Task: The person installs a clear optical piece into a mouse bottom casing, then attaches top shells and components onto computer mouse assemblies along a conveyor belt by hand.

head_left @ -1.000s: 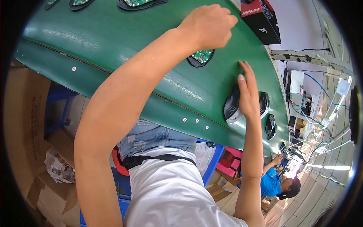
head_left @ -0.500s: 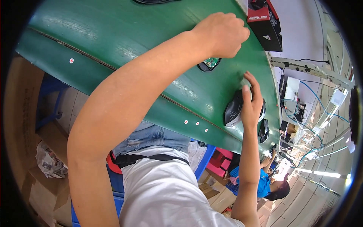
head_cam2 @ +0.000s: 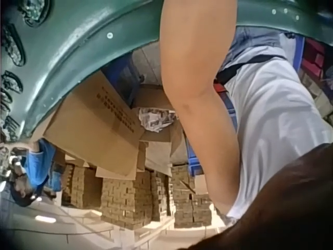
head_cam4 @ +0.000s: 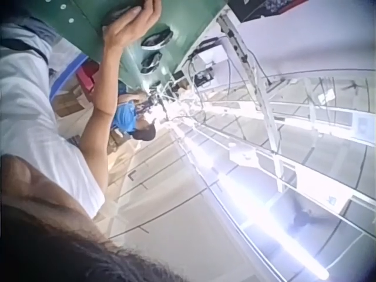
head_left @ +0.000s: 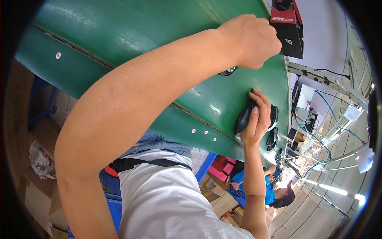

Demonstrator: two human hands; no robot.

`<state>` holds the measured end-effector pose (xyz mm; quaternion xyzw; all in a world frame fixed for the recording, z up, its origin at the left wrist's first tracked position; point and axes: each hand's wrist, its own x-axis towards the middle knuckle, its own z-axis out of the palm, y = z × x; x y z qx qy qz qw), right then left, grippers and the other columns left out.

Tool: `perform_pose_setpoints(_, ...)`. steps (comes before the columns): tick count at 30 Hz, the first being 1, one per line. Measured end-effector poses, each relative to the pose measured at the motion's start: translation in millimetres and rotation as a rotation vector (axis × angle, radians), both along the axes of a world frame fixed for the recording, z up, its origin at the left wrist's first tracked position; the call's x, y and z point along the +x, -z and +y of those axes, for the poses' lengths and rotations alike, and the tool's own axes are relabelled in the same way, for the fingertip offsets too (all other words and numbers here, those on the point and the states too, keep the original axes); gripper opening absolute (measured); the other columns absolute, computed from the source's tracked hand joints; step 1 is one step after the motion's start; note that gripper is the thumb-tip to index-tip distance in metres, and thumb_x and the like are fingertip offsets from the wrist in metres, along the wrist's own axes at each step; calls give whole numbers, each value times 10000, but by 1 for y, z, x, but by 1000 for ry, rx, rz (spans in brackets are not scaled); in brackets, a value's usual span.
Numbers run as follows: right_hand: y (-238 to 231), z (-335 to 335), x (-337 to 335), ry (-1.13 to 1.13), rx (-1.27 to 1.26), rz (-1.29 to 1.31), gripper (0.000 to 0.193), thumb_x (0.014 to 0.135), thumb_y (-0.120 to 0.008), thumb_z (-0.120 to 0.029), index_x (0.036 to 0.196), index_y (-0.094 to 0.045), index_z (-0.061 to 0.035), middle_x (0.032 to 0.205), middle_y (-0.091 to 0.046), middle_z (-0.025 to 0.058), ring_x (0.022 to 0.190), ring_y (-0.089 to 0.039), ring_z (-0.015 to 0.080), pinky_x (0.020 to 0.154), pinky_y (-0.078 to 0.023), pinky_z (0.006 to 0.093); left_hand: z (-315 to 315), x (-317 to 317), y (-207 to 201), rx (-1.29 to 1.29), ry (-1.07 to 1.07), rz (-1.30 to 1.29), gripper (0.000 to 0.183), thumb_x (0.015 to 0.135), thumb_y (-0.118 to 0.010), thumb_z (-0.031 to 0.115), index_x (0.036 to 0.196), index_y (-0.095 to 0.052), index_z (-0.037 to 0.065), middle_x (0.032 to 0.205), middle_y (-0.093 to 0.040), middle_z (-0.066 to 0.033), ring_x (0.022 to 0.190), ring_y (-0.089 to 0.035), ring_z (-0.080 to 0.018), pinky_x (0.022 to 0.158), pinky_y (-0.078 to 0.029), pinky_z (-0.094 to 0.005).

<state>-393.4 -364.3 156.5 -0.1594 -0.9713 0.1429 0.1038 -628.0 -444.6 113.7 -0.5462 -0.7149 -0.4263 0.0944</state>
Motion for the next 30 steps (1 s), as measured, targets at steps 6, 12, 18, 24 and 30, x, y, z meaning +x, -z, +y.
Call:
perform_pose_setpoints(6,7,4,1,128,-203,241,365,1002,-456,-188,1263,-575,38,1348,-574,197,1247,-544,308,1090,-372,388,-6,2,1,273,52,122,84,765,-642,65,847,-661,60,830,-628,-67,839,-626,-252,774,-503,-378)
perform_pose_setpoints(12,4,17,32,417,-456,256,429,1047,-432,-263,1339,-557,25,1342,-580,142,1277,-515,232,1112,-345,361,-7,6,1,176,164,130,92,793,-648,68,881,-663,46,869,-639,-95,868,-625,-276,790,-512,-388)
perform_pose_setpoints(18,28,31,42,349,-384,336,337,1059,-401,-174,1243,-600,26,1197,-661,149,1124,-604,218,993,-449,342,-6,63,-12,125,430,16,428,851,-702,251,1201,-622,17,1149,-658,-161,1104,-619,-339,960,-496,-425)
perform_pose_setpoints(24,18,44,38,360,-641,435,294,1025,-453,-105,1258,-571,29,1171,-677,161,1073,-649,231,942,-491,319,-8,124,-15,-301,465,-72,1089,662,-821,580,1460,-372,-8,1494,-375,-237,1358,-395,-427,1111,-344,-517)
perform_pose_setpoints(30,3,4,79,444,-274,196,506,915,-654,-290,1269,-562,59,1337,-533,224,1218,-494,402,1039,-408,450,5,134,-26,-312,449,-114,992,608,-889,358,1407,-410,16,1368,-414,-241,1244,-454,-430,1030,-405,-514)
